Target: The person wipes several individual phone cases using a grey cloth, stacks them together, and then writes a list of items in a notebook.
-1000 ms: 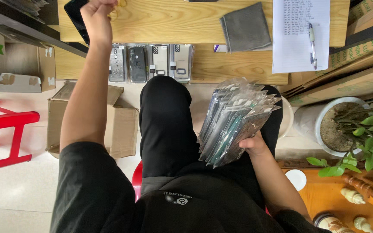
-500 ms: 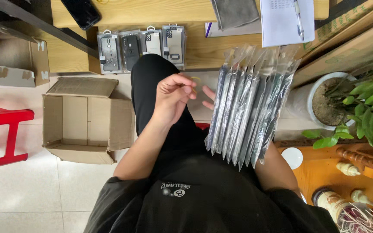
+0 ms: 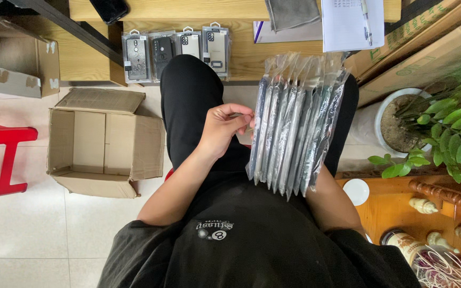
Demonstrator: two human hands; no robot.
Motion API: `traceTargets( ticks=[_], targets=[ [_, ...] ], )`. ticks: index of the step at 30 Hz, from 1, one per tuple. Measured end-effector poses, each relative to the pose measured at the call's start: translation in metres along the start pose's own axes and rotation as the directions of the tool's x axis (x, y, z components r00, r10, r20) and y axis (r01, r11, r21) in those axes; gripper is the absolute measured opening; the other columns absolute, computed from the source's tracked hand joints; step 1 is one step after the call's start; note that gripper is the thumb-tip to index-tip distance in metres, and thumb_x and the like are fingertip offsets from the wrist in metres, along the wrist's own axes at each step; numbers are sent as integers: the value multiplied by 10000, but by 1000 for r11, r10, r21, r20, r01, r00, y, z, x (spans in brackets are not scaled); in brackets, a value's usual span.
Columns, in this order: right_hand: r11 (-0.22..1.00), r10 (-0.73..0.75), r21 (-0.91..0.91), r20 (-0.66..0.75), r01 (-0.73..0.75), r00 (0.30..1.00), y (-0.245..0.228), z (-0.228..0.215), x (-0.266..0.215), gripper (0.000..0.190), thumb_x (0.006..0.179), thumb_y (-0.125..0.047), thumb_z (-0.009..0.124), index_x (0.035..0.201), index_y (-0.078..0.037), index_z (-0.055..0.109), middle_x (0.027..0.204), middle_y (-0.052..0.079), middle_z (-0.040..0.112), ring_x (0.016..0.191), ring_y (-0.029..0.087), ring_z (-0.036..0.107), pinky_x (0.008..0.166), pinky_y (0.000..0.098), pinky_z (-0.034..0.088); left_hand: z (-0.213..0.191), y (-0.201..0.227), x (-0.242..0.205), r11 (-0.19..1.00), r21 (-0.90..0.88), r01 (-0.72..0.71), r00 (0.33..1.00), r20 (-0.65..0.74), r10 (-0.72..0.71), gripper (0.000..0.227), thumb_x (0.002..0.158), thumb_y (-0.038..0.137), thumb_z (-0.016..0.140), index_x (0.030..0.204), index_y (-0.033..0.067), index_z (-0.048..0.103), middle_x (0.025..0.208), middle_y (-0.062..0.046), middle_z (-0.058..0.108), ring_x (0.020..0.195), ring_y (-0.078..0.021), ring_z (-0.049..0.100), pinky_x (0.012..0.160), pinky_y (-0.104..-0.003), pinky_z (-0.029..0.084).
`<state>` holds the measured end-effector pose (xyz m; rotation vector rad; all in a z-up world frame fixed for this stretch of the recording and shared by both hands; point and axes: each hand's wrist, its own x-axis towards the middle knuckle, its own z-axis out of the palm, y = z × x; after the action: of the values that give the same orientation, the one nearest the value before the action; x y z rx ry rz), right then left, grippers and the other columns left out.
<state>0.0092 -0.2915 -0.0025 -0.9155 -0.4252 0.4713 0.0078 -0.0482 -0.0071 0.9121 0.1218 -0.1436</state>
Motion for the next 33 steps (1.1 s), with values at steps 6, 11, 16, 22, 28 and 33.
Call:
traceTargets(
  ticks=[6,11,16,22,28,33],
  targets=[
    [989,-7,-146,31,12,999,-13,10,11,1430,488,-49,977,1649,21,146,1531,320,513,1416,477,506,1181,681,334,-23,6,18,969,246,11,998,-70,7,131,853,-109,748,858,1,677,719,-154,704,455,-27,478,418,-181,385],
    [966,-14,-259,55,28,998,-19,15,16,1559,440,-57,1015,1681,15,74,1564,337,479,1455,489,473,1217,696,294,-24,57,44,877,392,277,961,-96,-260,486,1001,347,723,635,60,583,494,14,310,349,-37,256,336,-216,193],
    [858,-28,-512,49,49,998,-18,11,14,1584,419,-140,1065,1692,7,134,1657,268,375,1534,438,375,1262,665,245,19,108,48,721,661,206,972,-55,-227,586,1006,416,715,531,128,526,445,16,316,338,-73,289,376,-229,236],
    [517,-76,-847,101,126,992,-24,35,13,1387,545,-298,1075,1695,-107,323,1483,160,510,1307,362,581,1073,534,425,48,131,48,431,902,30,998,-8,-55,648,951,552,744,502,133,535,379,-52,441,397,-181,444,476,-258,353],
    [366,-43,-925,89,98,995,-33,56,14,1283,573,-296,1019,1690,-222,393,1394,128,563,1164,358,655,966,438,480,80,152,25,176,981,-79,997,77,20,672,855,629,807,544,110,513,438,-141,490,469,-340,581,514,-362,478],
    [211,-23,-970,118,120,993,-20,56,9,1286,505,-349,1017,1651,-218,450,1369,173,565,1155,428,640,920,490,471,86,151,8,9,980,-200,973,197,122,715,796,668,841,558,109,463,455,-165,471,489,-435,615,491,-440,504]
  ],
)
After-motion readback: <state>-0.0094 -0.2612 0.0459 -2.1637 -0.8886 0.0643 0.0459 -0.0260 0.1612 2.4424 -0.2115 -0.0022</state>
